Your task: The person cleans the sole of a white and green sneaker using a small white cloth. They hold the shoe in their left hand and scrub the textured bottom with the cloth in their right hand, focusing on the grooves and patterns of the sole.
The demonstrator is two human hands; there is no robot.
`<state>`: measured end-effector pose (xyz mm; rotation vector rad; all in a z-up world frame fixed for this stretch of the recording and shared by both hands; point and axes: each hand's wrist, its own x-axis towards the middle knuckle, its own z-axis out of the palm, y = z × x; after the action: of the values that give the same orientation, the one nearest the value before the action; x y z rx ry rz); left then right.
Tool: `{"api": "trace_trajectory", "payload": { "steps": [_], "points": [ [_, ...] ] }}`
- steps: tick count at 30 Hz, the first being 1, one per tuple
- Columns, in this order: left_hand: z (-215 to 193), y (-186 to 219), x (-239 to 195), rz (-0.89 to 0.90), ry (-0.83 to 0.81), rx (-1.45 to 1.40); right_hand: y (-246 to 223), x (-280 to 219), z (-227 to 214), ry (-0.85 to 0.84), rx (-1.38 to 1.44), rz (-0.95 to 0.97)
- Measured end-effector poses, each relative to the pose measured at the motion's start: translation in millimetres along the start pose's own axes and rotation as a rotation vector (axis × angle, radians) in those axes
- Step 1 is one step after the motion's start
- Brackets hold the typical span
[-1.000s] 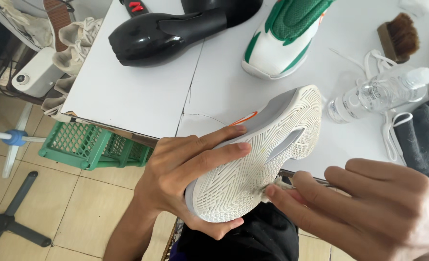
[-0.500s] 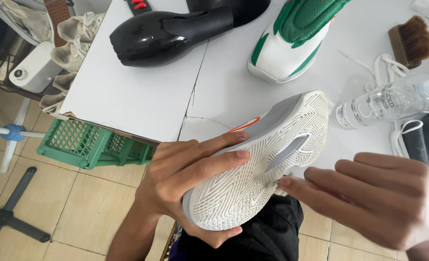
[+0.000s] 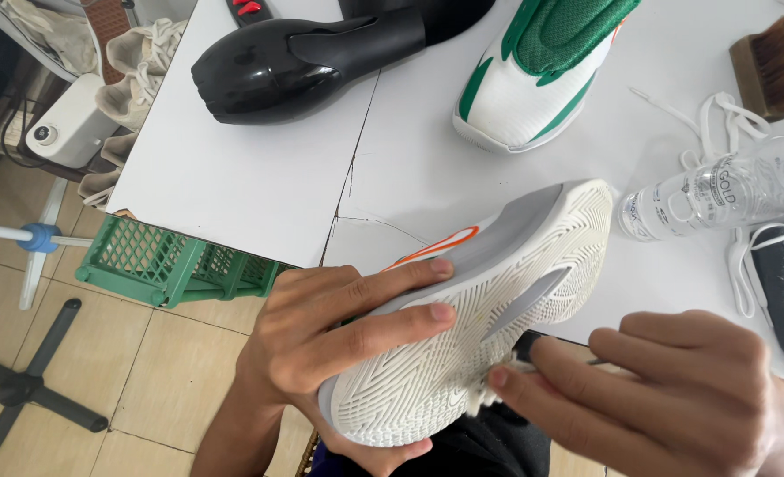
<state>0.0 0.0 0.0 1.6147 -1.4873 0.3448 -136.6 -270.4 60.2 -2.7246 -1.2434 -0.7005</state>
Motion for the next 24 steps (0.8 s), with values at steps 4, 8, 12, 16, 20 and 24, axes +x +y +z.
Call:
{"api": "trace_trajectory", "payload": {
  "steps": [4, 8, 12, 16, 20, 24],
  "points": [
    [-6, -1, 5, 0.017, -0.013, -0.006, -8, 6, 4, 0.038, 0.026, 0.028],
    [-9, -3, 5, -0.019, -0.013, -0.093, -20, 9, 7, -0.012, -0.026, 0.088],
    [-7, -6, 2, -0.044, 0.001, -0.118, -21, -3, 13, -0.007, -0.178, 0.046],
    [-4, -5, -1, -0.006, -0.020, -0.044, -12, -16, 1, -0.111, -0.258, -0.054],
    [-2, -8, -1, -0.013, -0.013, -0.098, 5, -25, -6, -0.186, -0.323, -0.230],
    [-1, -3, 4, -0.034, -0.025, -0.096, -72, -27, 7, -0.214, -0.350, 0.148]
  ]
}}
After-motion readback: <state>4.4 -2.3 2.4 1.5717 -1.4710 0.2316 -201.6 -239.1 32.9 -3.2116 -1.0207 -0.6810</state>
